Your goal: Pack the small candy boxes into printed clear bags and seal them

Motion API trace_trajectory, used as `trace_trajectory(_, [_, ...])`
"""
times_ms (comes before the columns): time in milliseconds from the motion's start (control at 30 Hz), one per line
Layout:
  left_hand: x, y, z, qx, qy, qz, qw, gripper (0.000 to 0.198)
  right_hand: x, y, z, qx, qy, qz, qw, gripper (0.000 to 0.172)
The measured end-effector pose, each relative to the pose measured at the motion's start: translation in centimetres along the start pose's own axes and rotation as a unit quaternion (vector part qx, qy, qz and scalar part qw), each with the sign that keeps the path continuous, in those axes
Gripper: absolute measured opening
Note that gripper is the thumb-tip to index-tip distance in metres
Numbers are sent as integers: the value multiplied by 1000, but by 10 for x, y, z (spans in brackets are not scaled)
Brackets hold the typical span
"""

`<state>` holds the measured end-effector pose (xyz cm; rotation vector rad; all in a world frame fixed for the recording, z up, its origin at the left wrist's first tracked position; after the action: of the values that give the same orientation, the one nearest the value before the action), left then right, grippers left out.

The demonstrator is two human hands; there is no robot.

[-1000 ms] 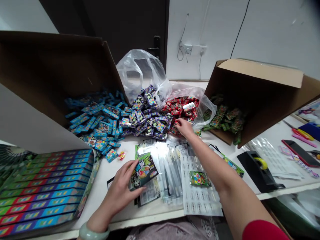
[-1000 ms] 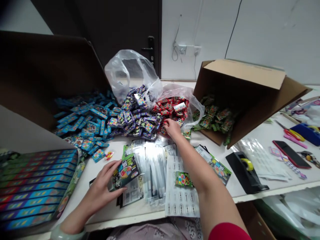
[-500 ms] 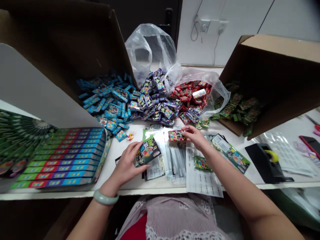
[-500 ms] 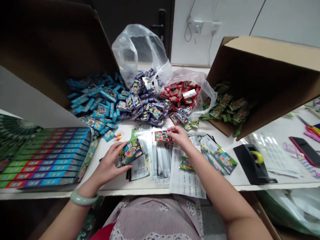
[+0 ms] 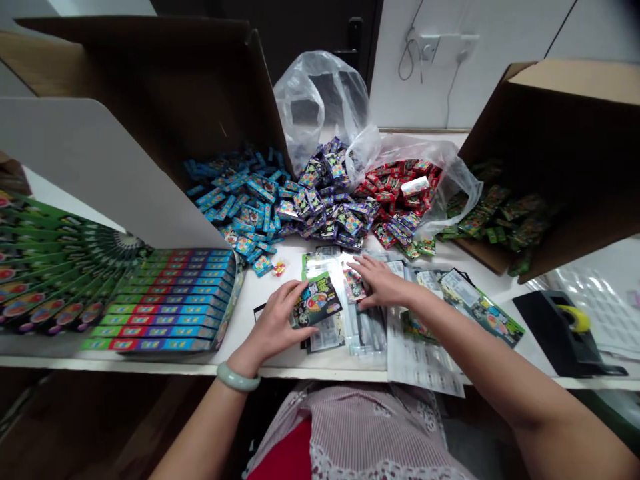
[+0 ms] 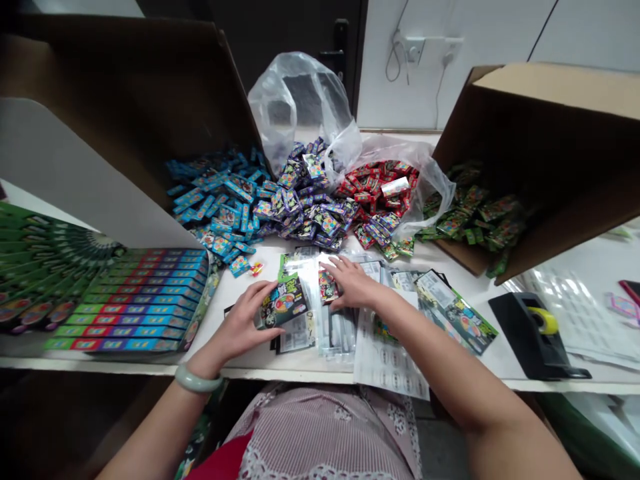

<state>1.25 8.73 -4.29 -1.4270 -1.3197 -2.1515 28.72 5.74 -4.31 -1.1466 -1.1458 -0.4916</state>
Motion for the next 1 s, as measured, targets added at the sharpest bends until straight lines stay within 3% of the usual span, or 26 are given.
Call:
trace_trajectory(67, [2, 3, -1, 4, 4, 5, 1000, 88, 0, 0, 8, 11, 16, -9, 1000, 86])
trace_trajectory(167, [7, 3, -3, 14, 16, 13, 1000, 89, 15, -12, 3, 1, 168, -15, 986, 71])
trace_trajectory(233, [8, 4, -3, 9, 14, 12, 1000, 90, 28, -29, -7, 16, 220, -16, 975, 72])
trace_trajectory(400, [8, 14, 3, -13, 18, 8, 1000, 90, 47, -67, -21, 81, 105, -74, 988, 77])
trace_trajectory(567, [2, 26, 3, -55, -17, 9, 998, 94, 45, -69, -22, 130, 29, -70, 989, 81])
trace_trajectory(667, [-3, 26, 1, -44, -25, -9, 999, 95, 39, -63, -19, 128, 39, -8, 991, 89])
trace_trajectory(767, [-6, 23, 0, -22, -18, -14, 1000, 95, 33, -63, -19, 102, 101, 68, 987, 93])
trace_trajectory(867, [-7, 20, 1, 0, 4, -11, 1000, 94, 26, -70, -21, 51, 157, 82, 983, 63])
trace_trajectory(933, [-9, 18, 2, -1, 3, -14, 1000, 93, 20, -74, -20, 61, 148, 83, 984, 48])
trace_trajectory(1000, [-11, 15, 3, -6, -1, -19, 1000, 92, 18, -63, -15, 83, 132, 111, 981, 44])
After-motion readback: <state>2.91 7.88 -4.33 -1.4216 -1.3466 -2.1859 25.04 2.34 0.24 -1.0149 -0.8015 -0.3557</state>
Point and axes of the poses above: each hand's wrist, its own z-axis towards the middle knuckle, its own x-axis out of the back of the hand, y = z × x, the point moved 3 cm from there along z, towards the middle knuckle, and after that the axes turned 11 degrees about x, right-handed, at the moved point
